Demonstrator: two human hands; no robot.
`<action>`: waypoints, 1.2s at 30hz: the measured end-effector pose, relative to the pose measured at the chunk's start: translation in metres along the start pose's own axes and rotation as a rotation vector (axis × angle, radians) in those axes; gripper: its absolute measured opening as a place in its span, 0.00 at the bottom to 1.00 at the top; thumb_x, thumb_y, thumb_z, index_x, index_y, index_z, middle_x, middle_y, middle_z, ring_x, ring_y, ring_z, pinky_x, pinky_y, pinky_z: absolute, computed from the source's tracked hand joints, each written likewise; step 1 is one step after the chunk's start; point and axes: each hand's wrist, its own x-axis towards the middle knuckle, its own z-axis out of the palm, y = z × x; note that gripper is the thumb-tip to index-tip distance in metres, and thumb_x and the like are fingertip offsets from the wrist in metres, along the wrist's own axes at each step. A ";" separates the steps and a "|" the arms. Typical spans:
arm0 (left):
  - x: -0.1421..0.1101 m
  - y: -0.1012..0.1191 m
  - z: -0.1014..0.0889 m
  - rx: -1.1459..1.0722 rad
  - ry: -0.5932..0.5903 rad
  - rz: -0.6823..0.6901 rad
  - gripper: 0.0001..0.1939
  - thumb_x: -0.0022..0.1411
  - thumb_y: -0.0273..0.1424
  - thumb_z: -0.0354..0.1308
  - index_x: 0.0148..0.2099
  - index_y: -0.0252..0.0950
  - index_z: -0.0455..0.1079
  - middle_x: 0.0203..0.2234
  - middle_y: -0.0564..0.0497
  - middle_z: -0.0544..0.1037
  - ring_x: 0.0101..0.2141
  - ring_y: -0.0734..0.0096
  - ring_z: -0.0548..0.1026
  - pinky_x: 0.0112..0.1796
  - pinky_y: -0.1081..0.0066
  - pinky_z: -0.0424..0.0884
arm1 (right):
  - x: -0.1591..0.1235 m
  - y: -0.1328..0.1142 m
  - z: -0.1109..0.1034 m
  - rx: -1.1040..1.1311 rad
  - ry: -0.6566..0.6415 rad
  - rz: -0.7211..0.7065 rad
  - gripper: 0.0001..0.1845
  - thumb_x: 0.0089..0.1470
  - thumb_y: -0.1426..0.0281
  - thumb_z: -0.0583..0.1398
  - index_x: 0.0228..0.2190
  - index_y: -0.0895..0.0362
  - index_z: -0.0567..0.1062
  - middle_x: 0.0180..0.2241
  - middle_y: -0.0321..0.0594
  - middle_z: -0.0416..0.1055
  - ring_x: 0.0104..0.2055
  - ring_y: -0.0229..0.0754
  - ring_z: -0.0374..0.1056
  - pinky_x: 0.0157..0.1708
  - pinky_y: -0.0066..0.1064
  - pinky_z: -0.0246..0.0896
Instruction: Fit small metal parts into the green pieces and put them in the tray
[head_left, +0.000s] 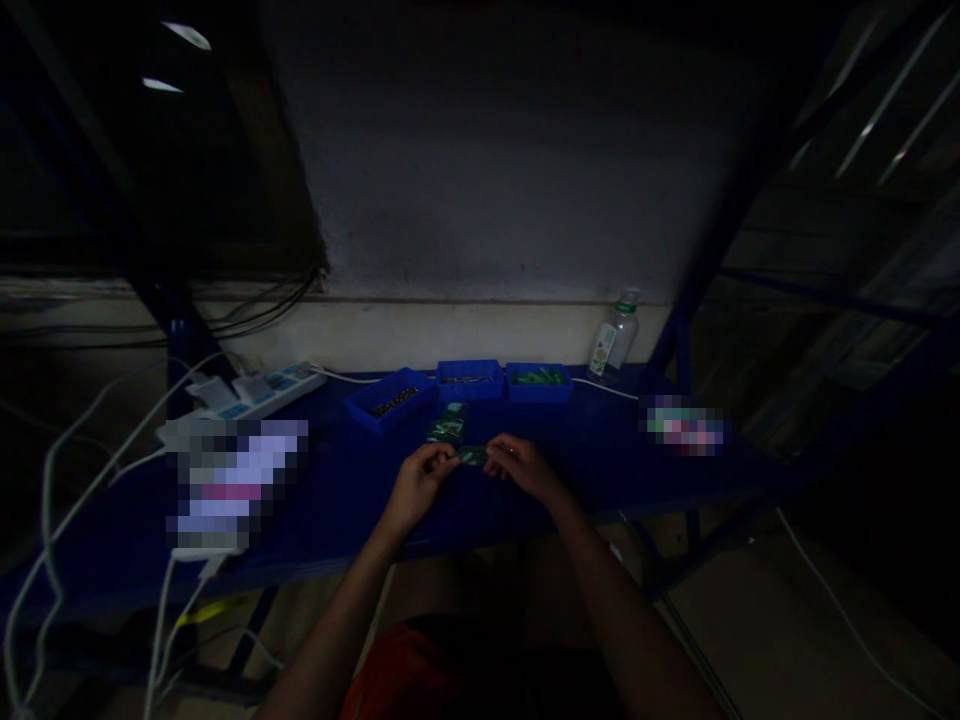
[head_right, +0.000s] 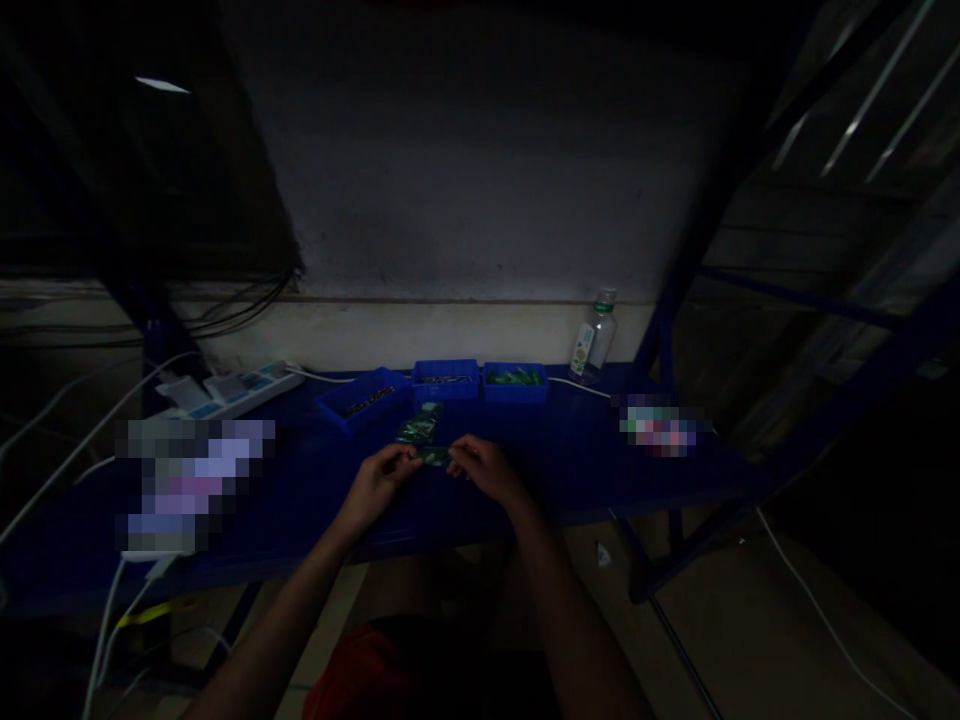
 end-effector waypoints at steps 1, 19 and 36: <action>0.000 0.000 0.000 -0.029 -0.035 -0.019 0.11 0.50 0.37 0.56 0.32 0.34 0.68 0.20 0.55 0.65 0.22 0.76 0.63 0.24 0.77 0.58 | 0.001 0.000 0.000 0.044 -0.005 0.013 0.15 0.52 0.59 0.51 0.32 0.58 0.68 0.26 0.39 0.72 0.26 0.35 0.67 0.23 0.24 0.57; -0.003 0.009 -0.001 -0.086 -0.140 -0.137 0.14 0.51 0.39 0.55 0.33 0.32 0.72 0.26 0.50 0.75 0.26 0.70 0.69 0.27 0.75 0.62 | -0.001 -0.003 0.000 -0.023 0.085 -0.018 0.13 0.47 0.60 0.57 0.27 0.57 0.70 0.23 0.33 0.66 0.24 0.32 0.61 0.24 0.24 0.57; -0.001 0.001 0.004 -0.049 -0.091 -0.152 0.15 0.49 0.36 0.56 0.38 0.32 0.67 0.23 0.52 0.72 0.24 0.73 0.69 0.26 0.75 0.61 | 0.002 0.008 0.004 -0.107 0.098 -0.089 0.07 0.47 0.66 0.57 0.30 0.56 0.67 0.25 0.33 0.68 0.26 0.35 0.65 0.28 0.26 0.58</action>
